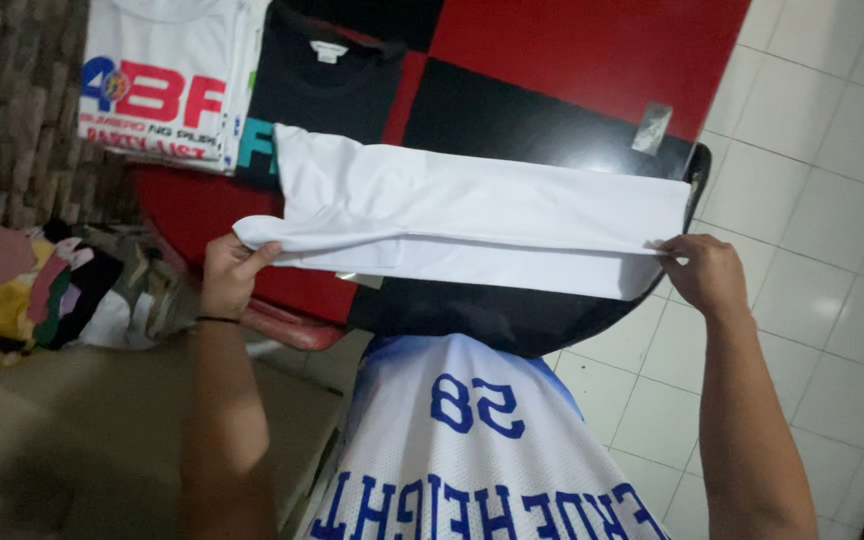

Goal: The person folds a white t-shirt on a red and black checkered table. They smooth the shirt, fold the sides inward, then fold the bottom up and the top down to create a compact rectangle.

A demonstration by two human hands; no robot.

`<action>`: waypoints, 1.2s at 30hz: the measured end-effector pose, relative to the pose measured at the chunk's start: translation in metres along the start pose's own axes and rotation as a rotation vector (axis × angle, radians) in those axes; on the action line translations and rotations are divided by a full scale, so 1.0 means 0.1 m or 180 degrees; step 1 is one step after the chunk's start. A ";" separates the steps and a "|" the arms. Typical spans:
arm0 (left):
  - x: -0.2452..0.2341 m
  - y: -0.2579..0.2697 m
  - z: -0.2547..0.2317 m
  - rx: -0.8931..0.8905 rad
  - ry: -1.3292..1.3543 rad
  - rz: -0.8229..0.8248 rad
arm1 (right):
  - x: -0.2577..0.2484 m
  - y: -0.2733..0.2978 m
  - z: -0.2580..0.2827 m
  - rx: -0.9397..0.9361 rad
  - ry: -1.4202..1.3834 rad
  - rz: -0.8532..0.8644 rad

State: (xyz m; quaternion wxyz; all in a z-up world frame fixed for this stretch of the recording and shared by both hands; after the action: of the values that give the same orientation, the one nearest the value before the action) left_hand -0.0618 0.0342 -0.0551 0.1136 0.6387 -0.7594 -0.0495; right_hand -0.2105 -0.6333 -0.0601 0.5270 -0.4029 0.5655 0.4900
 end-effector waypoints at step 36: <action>0.08 -1.95 0.40 -0.0736 -0.1606 -0.1811 | 0.36 0.11 0.78 0.0381 -0.0125 -0.0210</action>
State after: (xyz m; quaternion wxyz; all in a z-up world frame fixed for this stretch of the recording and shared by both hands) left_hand 0.1143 -0.0112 -0.1357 -0.0237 0.7743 -0.5456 -0.3196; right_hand -0.2095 -0.5524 -0.0915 0.5770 -0.3794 0.5698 0.4455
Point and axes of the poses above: each hand's wrist, its own y-axis away from the middle knuckle, its own x-axis out of the palm, z = x × y, the point moved 1 cm from there along -y, towards the middle knuckle, and after that the axes turned 14 degrees about y, right-handed, at the moved point
